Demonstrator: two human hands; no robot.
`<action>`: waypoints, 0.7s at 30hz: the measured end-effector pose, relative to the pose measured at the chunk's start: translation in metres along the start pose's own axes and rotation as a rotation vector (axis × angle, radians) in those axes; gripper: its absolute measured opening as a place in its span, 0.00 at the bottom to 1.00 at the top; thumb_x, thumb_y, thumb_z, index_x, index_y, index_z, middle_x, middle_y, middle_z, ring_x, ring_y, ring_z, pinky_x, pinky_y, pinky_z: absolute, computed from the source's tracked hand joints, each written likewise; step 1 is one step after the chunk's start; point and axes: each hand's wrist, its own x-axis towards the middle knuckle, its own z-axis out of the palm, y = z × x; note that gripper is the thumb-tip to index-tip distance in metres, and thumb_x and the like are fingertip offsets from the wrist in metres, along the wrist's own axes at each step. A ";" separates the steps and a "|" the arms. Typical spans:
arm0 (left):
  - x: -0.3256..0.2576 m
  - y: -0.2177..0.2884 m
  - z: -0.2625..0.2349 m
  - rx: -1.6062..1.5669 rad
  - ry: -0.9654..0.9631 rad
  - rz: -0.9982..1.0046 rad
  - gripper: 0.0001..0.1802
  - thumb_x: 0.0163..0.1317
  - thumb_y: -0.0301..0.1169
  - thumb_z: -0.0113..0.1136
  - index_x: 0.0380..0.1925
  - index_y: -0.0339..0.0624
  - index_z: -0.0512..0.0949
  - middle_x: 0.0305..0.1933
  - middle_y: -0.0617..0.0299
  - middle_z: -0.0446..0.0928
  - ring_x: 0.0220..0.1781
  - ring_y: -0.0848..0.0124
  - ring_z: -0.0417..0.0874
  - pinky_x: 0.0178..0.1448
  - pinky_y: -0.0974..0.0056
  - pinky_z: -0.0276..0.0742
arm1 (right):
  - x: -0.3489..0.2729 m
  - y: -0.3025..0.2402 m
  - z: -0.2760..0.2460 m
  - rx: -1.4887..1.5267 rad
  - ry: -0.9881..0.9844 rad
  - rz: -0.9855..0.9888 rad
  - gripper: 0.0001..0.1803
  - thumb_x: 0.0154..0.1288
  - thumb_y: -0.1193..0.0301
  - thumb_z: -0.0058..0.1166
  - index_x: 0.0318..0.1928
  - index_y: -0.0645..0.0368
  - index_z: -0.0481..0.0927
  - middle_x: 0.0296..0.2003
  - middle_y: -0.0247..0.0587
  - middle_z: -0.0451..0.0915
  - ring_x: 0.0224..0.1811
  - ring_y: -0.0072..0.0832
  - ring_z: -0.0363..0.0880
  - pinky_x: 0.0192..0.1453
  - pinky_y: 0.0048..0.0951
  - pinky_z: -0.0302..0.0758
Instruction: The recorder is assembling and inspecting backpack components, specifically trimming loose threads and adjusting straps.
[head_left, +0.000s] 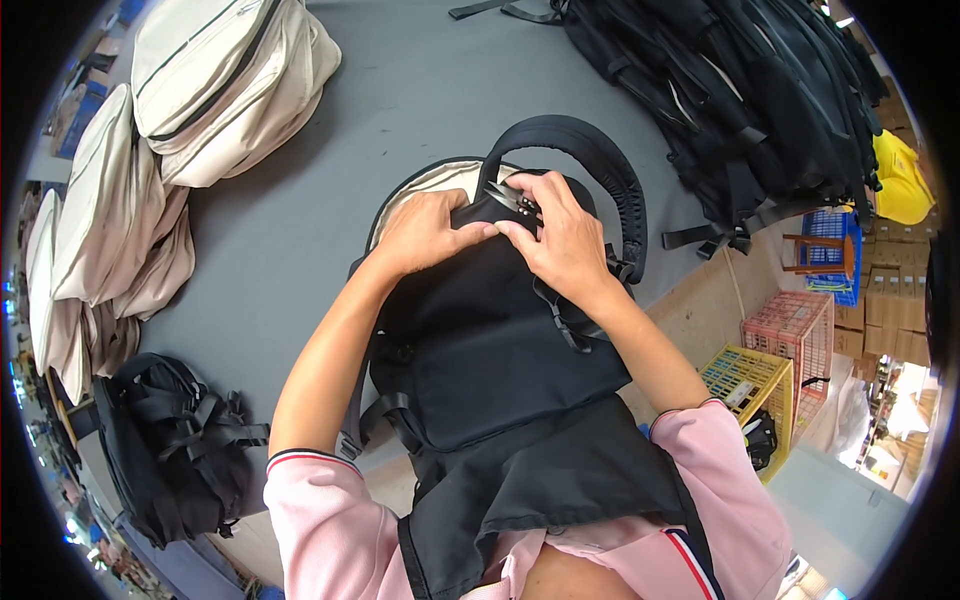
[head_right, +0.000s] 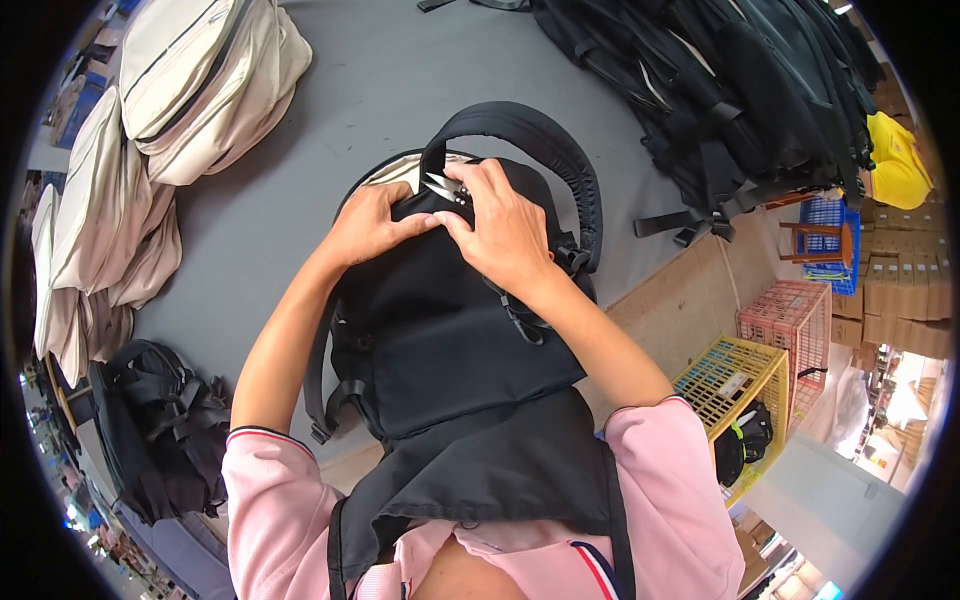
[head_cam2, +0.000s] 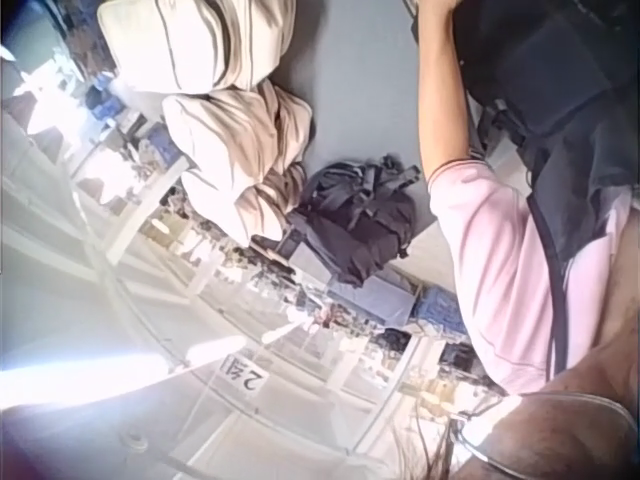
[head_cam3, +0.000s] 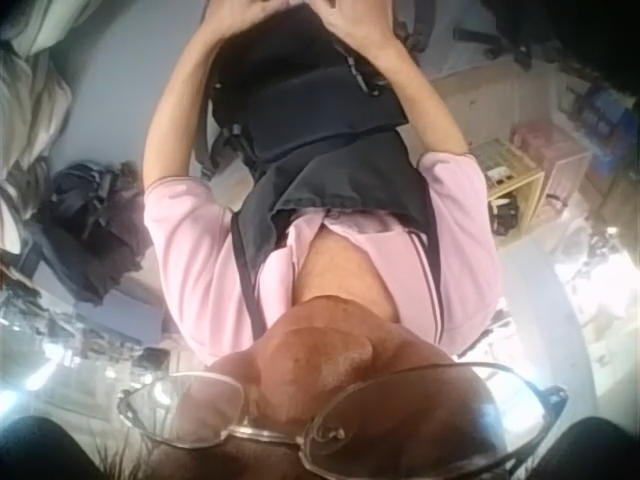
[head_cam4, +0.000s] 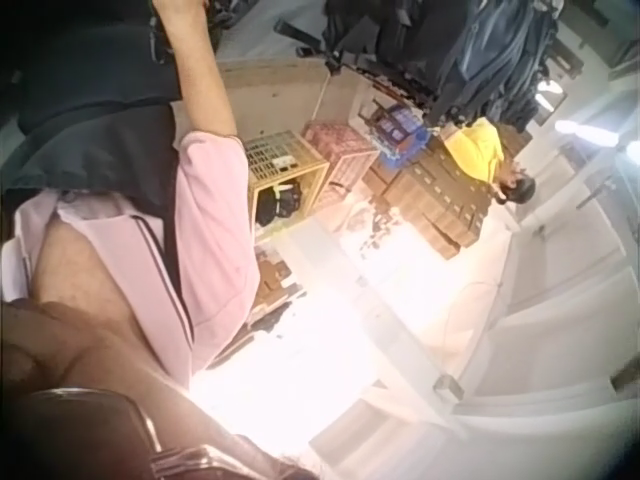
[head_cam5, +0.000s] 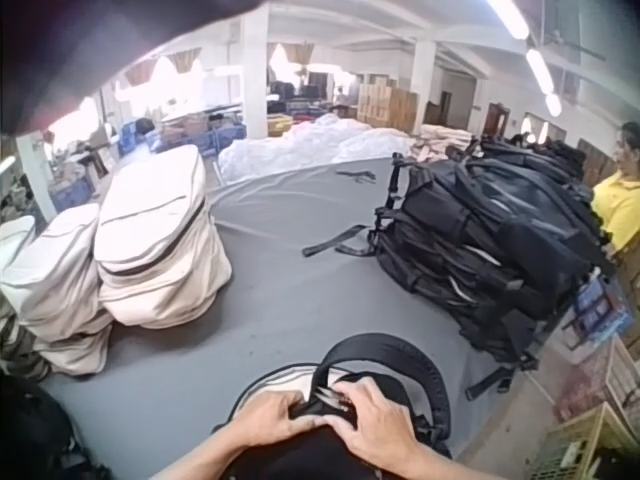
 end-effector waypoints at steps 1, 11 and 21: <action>0.001 0.000 0.001 -0.008 -0.007 -0.024 0.28 0.47 0.52 0.65 0.26 0.32 0.76 0.23 0.46 0.76 0.32 0.52 0.79 0.37 0.53 0.70 | -0.003 0.001 0.002 0.000 0.000 0.001 0.14 0.58 0.72 0.56 0.45 0.55 0.73 0.41 0.38 0.73 0.37 0.39 0.80 0.36 0.37 0.75; 0.002 0.010 0.008 0.081 0.075 -0.095 0.26 0.48 0.50 0.65 0.30 0.34 0.77 0.27 0.48 0.79 0.36 0.53 0.81 0.40 0.53 0.73 | -0.001 0.001 0.015 -0.104 -0.017 -0.070 0.11 0.56 0.73 0.58 0.41 0.57 0.74 0.36 0.39 0.70 0.29 0.39 0.79 0.29 0.38 0.74; -0.007 0.005 0.009 0.145 0.176 -0.067 0.26 0.47 0.49 0.67 0.33 0.36 0.76 0.37 0.49 0.79 0.45 0.54 0.79 0.47 0.54 0.72 | -0.003 -0.004 0.015 -0.172 0.012 -0.052 0.10 0.54 0.74 0.59 0.38 0.57 0.76 0.35 0.38 0.73 0.30 0.37 0.80 0.31 0.37 0.75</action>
